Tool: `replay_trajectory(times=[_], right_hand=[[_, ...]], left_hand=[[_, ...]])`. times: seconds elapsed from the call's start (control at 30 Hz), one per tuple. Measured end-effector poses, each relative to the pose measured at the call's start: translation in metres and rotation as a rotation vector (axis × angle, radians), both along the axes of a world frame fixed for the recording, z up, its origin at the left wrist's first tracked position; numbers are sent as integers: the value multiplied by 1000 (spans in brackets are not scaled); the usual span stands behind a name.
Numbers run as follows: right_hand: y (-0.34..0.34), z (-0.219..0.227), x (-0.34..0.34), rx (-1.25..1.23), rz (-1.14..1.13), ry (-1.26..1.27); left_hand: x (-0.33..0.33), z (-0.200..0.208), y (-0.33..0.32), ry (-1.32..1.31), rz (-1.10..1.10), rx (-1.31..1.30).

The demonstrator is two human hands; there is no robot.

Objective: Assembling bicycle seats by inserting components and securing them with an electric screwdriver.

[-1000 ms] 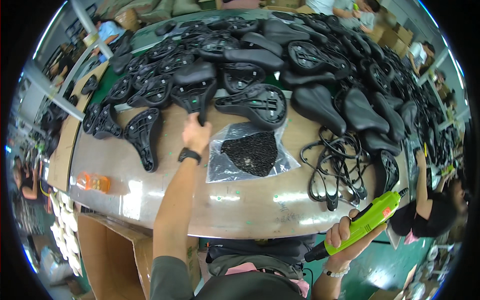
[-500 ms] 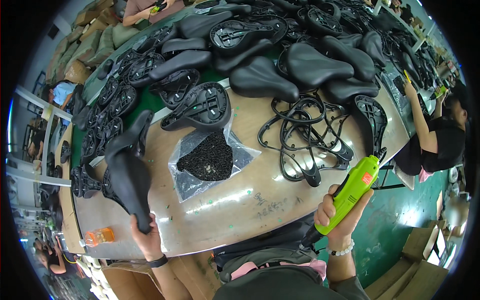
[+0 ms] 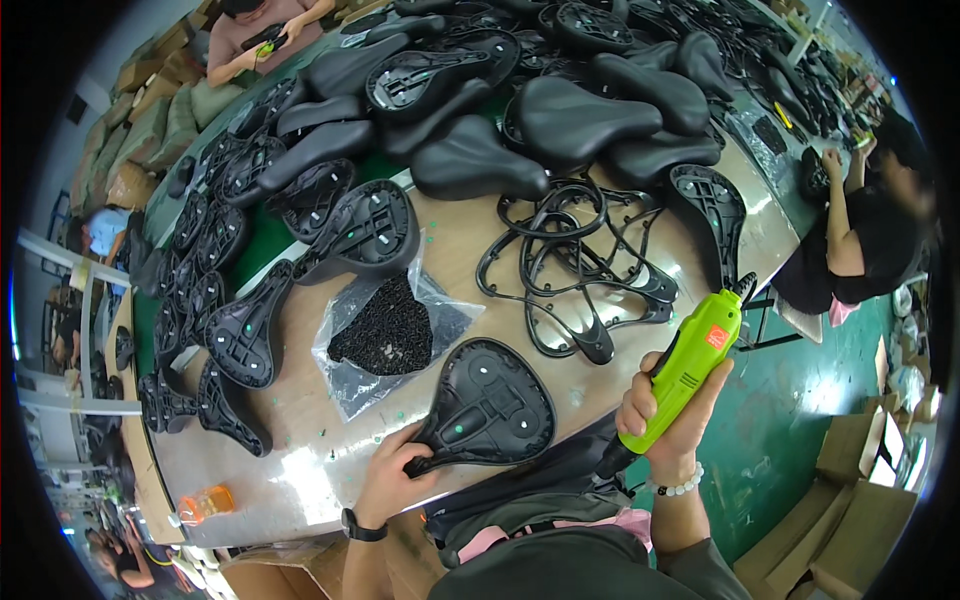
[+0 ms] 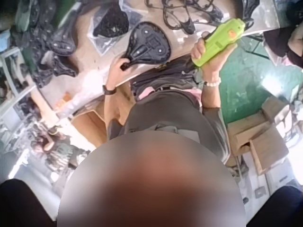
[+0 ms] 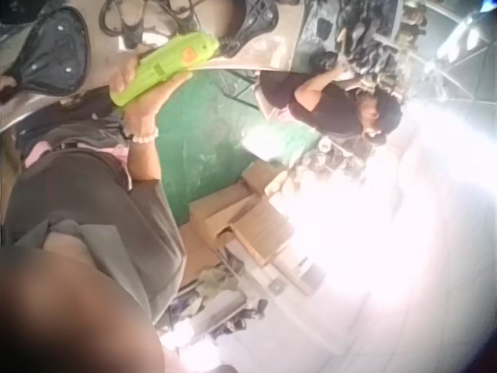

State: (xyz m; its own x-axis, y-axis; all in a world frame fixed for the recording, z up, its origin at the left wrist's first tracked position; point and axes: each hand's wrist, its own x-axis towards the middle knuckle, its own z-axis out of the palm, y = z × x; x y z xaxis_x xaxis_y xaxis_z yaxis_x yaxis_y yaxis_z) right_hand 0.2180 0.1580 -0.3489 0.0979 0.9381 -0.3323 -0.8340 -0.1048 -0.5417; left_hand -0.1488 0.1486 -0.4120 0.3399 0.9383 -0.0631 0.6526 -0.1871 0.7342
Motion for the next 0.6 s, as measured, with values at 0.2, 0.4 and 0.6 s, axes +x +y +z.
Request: replay_trajectory(times=[0.2,0.4,0.6], right_hand=[[-2,-17,14,30,-1,-3],[-11,-19,21,61,18,71],[-16,-22,33,47,-47,113]], left_hand=[[69,50,53,100,25,297],[203,32,133,215,-189,481],[261,-3,131,454,-236,432]])
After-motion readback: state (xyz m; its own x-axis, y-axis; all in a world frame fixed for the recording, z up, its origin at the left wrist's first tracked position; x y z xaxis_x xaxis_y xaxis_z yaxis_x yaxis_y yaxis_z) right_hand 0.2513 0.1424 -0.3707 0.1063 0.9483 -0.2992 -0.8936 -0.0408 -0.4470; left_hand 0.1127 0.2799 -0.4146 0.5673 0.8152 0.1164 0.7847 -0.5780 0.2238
